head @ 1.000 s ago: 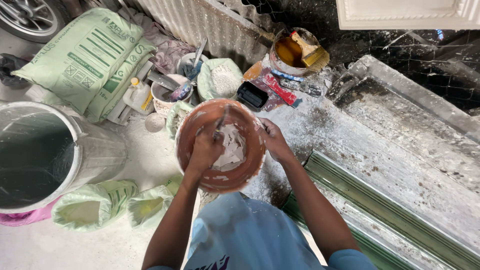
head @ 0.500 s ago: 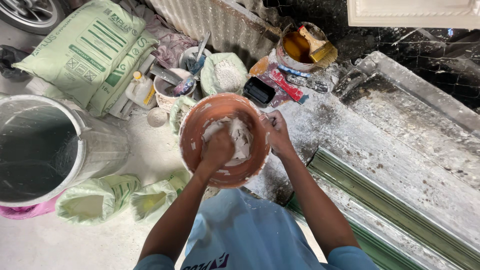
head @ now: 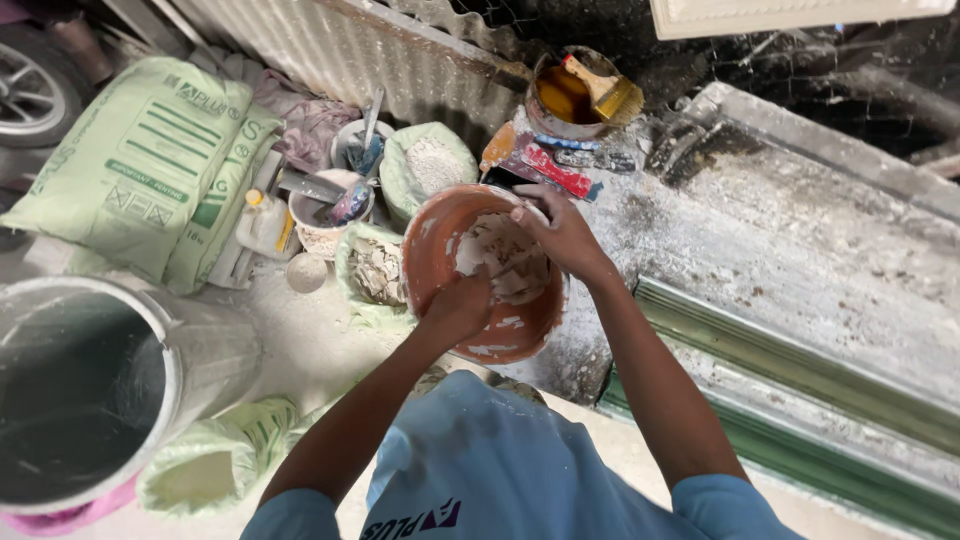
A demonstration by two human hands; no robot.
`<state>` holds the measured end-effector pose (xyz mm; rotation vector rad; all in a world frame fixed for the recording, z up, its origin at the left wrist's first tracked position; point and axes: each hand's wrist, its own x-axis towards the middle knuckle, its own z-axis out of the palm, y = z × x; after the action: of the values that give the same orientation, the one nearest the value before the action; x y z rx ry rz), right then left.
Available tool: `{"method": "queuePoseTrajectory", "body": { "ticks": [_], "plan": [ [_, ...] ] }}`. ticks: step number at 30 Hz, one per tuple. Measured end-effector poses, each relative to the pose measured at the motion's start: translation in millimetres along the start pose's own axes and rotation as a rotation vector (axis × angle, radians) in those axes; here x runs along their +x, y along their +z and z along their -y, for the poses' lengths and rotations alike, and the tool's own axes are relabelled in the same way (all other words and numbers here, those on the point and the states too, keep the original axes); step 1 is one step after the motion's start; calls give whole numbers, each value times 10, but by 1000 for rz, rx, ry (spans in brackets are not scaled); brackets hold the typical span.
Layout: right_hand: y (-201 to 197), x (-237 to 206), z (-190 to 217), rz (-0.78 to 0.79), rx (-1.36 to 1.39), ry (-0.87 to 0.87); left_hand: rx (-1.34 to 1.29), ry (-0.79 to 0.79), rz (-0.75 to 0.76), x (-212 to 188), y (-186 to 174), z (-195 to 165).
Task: The person first runs a small tool along a green plaster molding strip, then scrapes dried residue from the inside of a terracotta pot and taps it out. They fill a pink bowl with water from a tap, pour the water into the pot, and scoop white gypsum powder by hand from a bag into the water.
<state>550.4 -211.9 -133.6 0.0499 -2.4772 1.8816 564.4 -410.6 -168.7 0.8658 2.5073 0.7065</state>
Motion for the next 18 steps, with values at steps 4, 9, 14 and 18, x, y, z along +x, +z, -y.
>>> {"method": "queuePoseTrajectory", "body": {
  "ticks": [4, 9, 14, 18],
  "plan": [
    [116, 34, 75, 74, -132, 137, 144, 135, -24, 223, 174, 2],
    [331, -27, 69, 74, -145, 143, 280, 26, 210, 183, 41, 225],
    [471, 24, 74, 54, -107, 166, 356, -150, 314, 171, -250, 348],
    [569, 73, 76, 18, -156, 190, 530, 213, 96, 285, -115, 416]
  ]
}}
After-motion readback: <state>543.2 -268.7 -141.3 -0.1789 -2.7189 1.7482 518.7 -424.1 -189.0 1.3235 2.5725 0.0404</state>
